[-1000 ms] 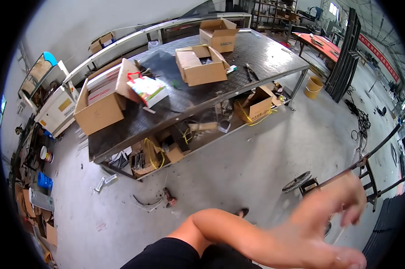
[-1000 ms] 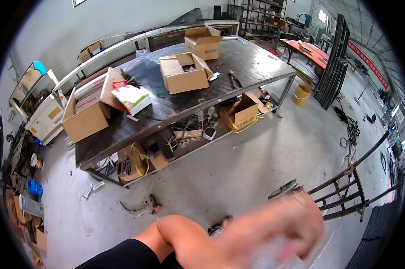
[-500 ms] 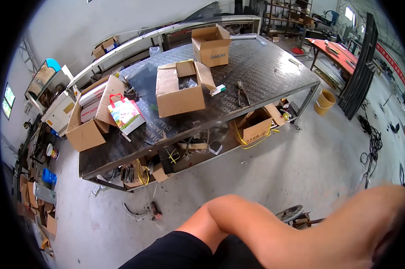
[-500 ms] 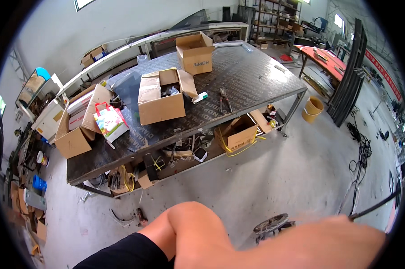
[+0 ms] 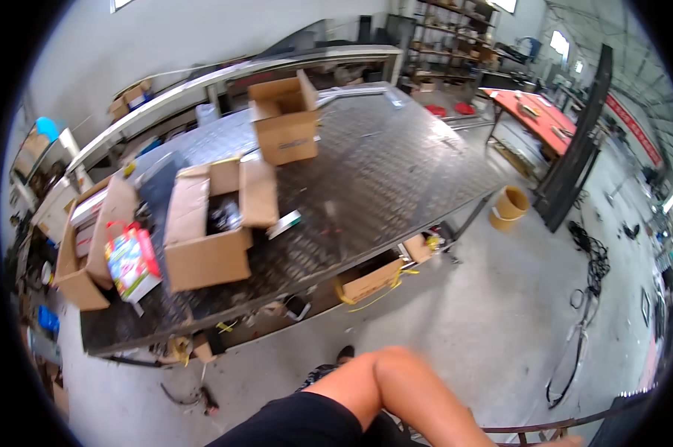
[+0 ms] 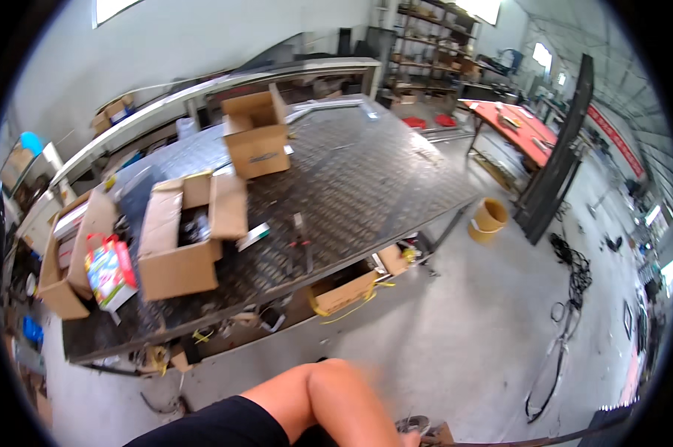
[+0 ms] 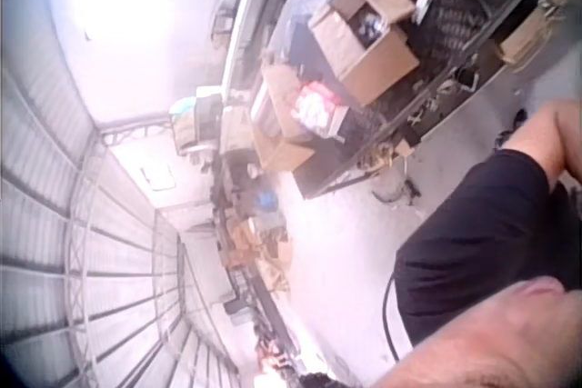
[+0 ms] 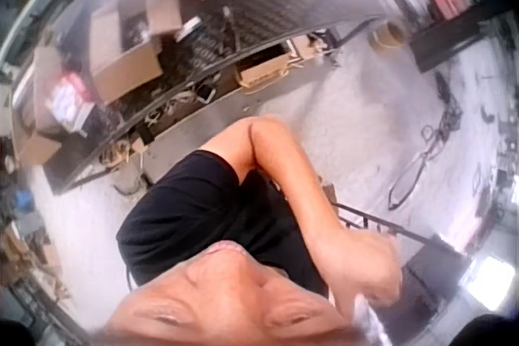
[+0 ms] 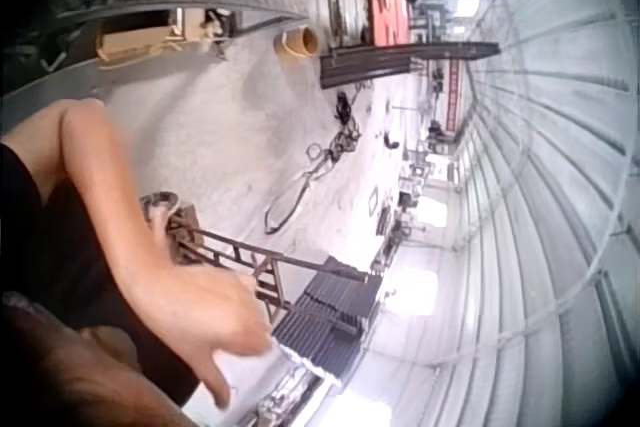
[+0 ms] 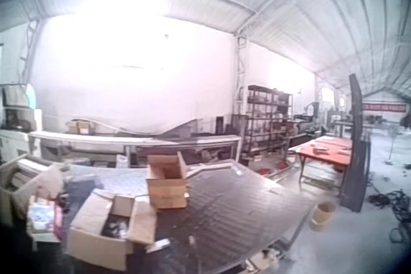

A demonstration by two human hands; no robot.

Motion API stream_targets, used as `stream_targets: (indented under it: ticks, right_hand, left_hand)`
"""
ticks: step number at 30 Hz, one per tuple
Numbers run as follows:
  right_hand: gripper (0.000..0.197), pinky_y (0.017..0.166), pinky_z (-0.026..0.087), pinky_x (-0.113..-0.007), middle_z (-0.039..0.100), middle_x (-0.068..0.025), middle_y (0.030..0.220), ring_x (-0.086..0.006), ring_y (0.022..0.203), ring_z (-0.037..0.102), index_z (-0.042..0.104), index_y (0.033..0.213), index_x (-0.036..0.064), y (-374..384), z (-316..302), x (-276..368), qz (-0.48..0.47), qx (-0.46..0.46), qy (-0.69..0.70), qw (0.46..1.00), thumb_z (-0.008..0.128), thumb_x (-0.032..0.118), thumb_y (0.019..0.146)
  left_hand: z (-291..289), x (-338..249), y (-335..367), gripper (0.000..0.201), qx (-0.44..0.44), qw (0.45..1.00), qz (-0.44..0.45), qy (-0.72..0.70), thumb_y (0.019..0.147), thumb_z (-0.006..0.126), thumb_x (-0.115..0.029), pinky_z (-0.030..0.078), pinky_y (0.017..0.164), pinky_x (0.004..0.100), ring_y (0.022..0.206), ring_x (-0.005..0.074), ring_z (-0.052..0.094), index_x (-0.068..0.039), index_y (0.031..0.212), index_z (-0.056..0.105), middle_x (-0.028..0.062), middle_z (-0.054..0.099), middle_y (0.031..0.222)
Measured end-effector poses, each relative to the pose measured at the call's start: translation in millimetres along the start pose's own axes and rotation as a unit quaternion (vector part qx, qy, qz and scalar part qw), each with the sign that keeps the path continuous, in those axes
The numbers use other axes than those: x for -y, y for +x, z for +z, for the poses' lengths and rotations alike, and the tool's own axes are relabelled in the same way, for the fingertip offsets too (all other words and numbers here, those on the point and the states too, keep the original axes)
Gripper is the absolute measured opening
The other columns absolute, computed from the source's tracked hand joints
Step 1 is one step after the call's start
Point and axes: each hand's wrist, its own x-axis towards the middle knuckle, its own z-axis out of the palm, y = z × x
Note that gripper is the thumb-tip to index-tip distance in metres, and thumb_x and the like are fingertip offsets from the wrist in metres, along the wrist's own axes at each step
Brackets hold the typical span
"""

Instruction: The person picks up a pair of scissors and carries them to a pile of rubber seal stripping on the floor. They take a length of the stripping to a stack of window frames, cut a segment with the scissors, and press it into the frame grooves by hand.

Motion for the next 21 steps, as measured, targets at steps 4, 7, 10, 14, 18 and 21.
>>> stream_targets:
  ticks: [4, 7, 10, 14, 18, 21]
  right_hand:
    - [0.043, 0.07, 0.049, -0.042, 0.066, -0.0221, 0.085, -0.0339, 0.08, 0.064, 0.066, 0.089, -0.0016, 24, 16, 4, 0.074, 0.071, -0.029, 0.994, 0.077, 0.033, 0.067]
    - [0.042, 0.068, 0.049, -0.042, 0.066, -0.0215, 0.082, -0.0331, 0.077, 0.065, 0.066, 0.086, -0.0017, 39, 9, 12, 0.117, 0.103, -0.016, 0.988, 0.077, 0.034, 0.067]
    - [0.041, 0.066, 0.049, -0.042, 0.066, -0.0209, 0.079, -0.0324, 0.074, 0.065, 0.066, 0.084, -0.0018, 73, 2, 22, 0.149, 0.117, -0.002, 0.982, 0.077, 0.035, 0.067]
    - [0.041, 0.063, 0.049, -0.043, 0.066, -0.0201, 0.075, -0.0314, 0.069, 0.065, 0.067, 0.08, -0.0019, 148, -15, 24, 0.166, 0.132, 0.005, 0.977, 0.077, 0.036, 0.067]
    - [0.041, 0.06, 0.049, -0.043, 0.066, -0.0193, 0.07, -0.0304, 0.065, 0.066, 0.067, 0.077, -0.0021, 260, -50, 10, 0.158, 0.116, 0.02, 0.98, 0.077, 0.037, 0.068]
    - [0.041, 0.058, 0.05, -0.043, 0.066, -0.0187, 0.067, -0.0296, 0.062, 0.066, 0.068, 0.074, -0.0022, 399, -88, -11, 0.152, 0.018, 0.104, 0.983, 0.077, 0.038, 0.068]
  left_hand:
    - [-88, 87, 2, 0.051, 0.002, 0.994, -0.104, 0.037, 0.07, 0.074, -0.048, 0.039, 0.051, 0.0404, 0.057, 0.0338, 0.052, -0.004, 0.061, 0.049, 0.0117, 0.05, 0.059]
    - [-147, 153, 4, 0.053, 0.006, 0.963, -0.265, 0.044, 0.074, 0.073, -0.045, 0.035, 0.048, 0.0378, 0.05, 0.0262, 0.047, -0.001, 0.061, 0.046, 0.0122, 0.043, 0.055]
    - [-191, 227, -4, 0.047, 0.034, 0.923, -0.382, 0.026, 0.086, 0.062, -0.046, 0.039, 0.054, 0.0332, 0.058, 0.0178, 0.048, -0.004, 0.068, 0.049, 0.0062, 0.044, 0.061]
    - [-248, 330, -4, 0.049, -0.02, 0.883, -0.469, -0.012, 0.092, 0.051, -0.049, 0.038, 0.057, 0.0312, 0.062, 0.0116, 0.044, -0.005, 0.07, 0.047, 0.0014, 0.041, 0.063]
    - [-323, 398, 0, 0.046, -0.13, 0.818, -0.561, -0.013, 0.096, 0.047, -0.045, 0.045, 0.061, 0.0277, 0.065, 0.0083, 0.046, -0.003, 0.079, 0.054, 0.0009, 0.049, 0.068]
    - [-370, 447, 30, 0.045, -0.207, 0.756, -0.622, 0.009, 0.097, 0.045, -0.043, 0.045, 0.064, 0.0271, 0.066, 0.0096, 0.047, -0.003, 0.078, 0.055, 0.0012, 0.051, 0.07]
